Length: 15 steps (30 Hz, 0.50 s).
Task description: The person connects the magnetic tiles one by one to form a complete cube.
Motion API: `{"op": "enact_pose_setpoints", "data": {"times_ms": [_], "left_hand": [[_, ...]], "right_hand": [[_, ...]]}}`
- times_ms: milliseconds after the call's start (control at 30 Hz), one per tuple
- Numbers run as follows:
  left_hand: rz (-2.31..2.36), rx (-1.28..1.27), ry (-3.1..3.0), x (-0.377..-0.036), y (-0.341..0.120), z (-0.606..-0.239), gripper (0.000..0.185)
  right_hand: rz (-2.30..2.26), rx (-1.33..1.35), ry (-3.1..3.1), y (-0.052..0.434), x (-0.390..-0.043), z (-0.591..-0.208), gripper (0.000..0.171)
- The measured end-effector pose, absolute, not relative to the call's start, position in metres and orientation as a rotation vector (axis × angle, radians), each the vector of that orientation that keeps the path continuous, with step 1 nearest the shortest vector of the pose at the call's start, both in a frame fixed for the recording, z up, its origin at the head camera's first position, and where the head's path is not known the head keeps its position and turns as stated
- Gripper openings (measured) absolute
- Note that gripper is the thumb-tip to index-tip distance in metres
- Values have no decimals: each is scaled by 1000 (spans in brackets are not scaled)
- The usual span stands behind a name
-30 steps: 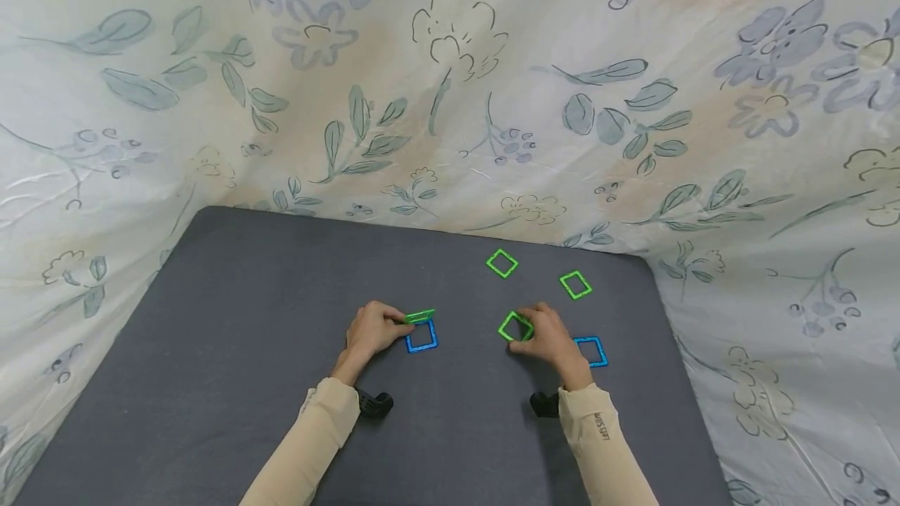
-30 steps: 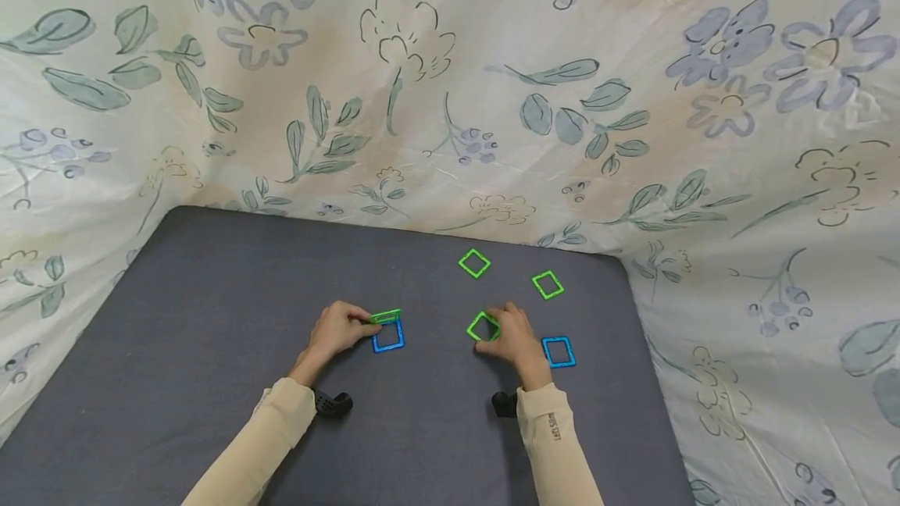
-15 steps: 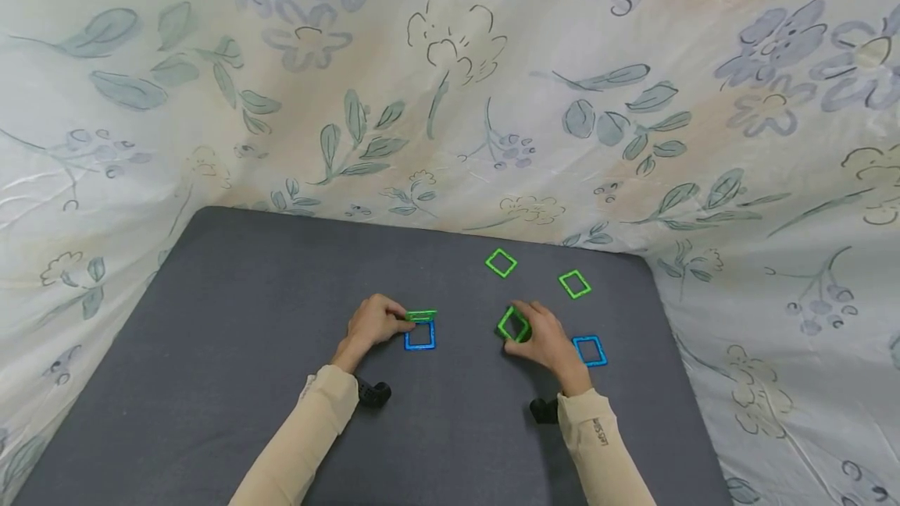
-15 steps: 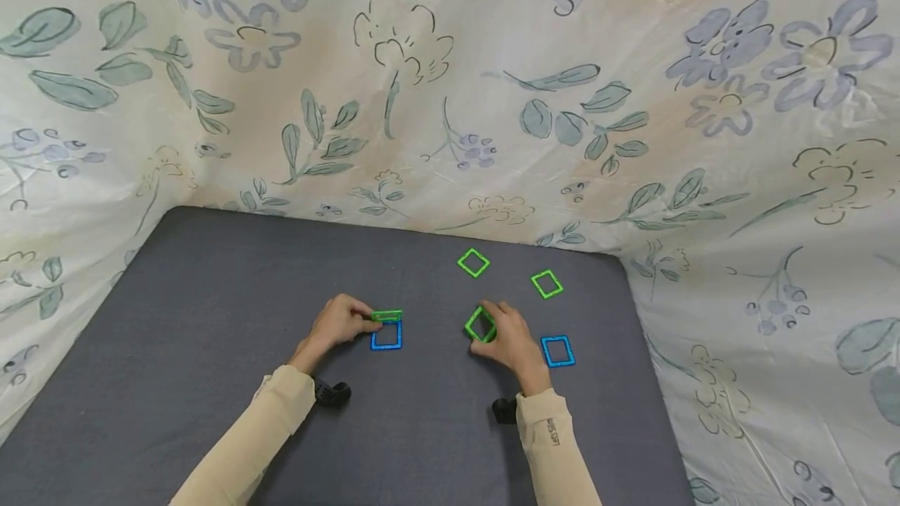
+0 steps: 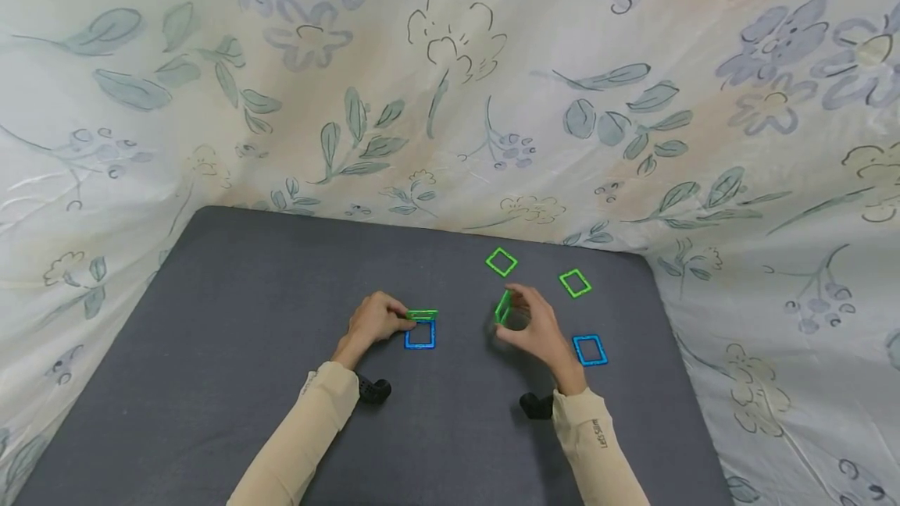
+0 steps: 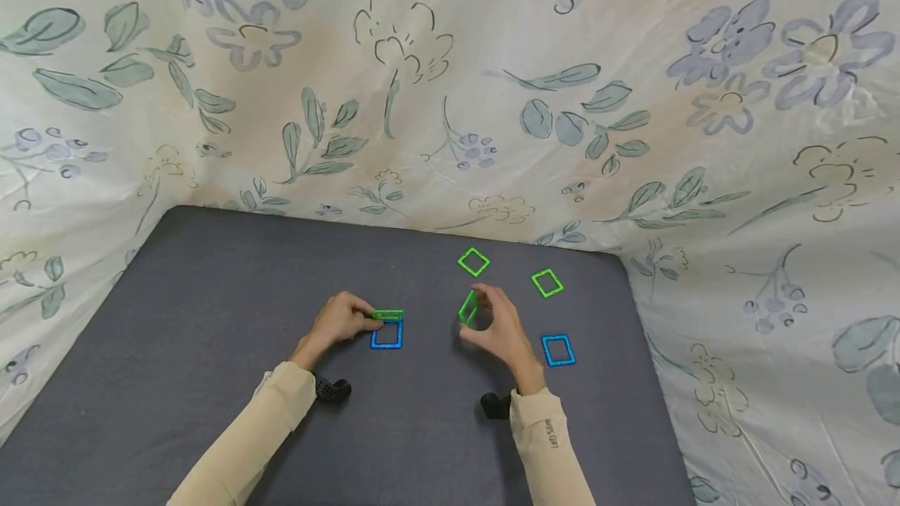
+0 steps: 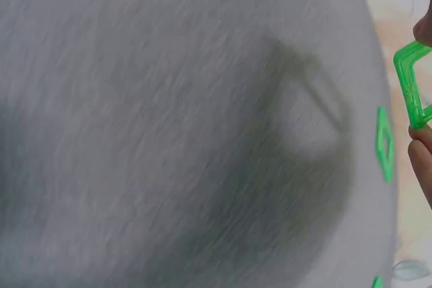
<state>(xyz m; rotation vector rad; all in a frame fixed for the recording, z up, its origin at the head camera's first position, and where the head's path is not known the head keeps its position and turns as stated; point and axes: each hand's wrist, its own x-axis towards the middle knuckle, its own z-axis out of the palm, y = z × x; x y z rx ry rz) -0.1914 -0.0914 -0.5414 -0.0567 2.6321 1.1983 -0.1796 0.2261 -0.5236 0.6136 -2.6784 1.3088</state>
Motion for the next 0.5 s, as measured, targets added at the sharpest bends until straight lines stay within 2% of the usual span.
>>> {"op": "enact_pose_setpoints", "data": {"times_ms": [267, 500], "left_hand": [[1189, -45, 2631, -188, -95, -542, 21], [1179, -43, 2630, -185, -98, -543, 22]], "right_hand": [[1437, 727, -2636, 199, -171, -508, 73], [1495, 849, -2601, 179, -163, -511, 69]]}}
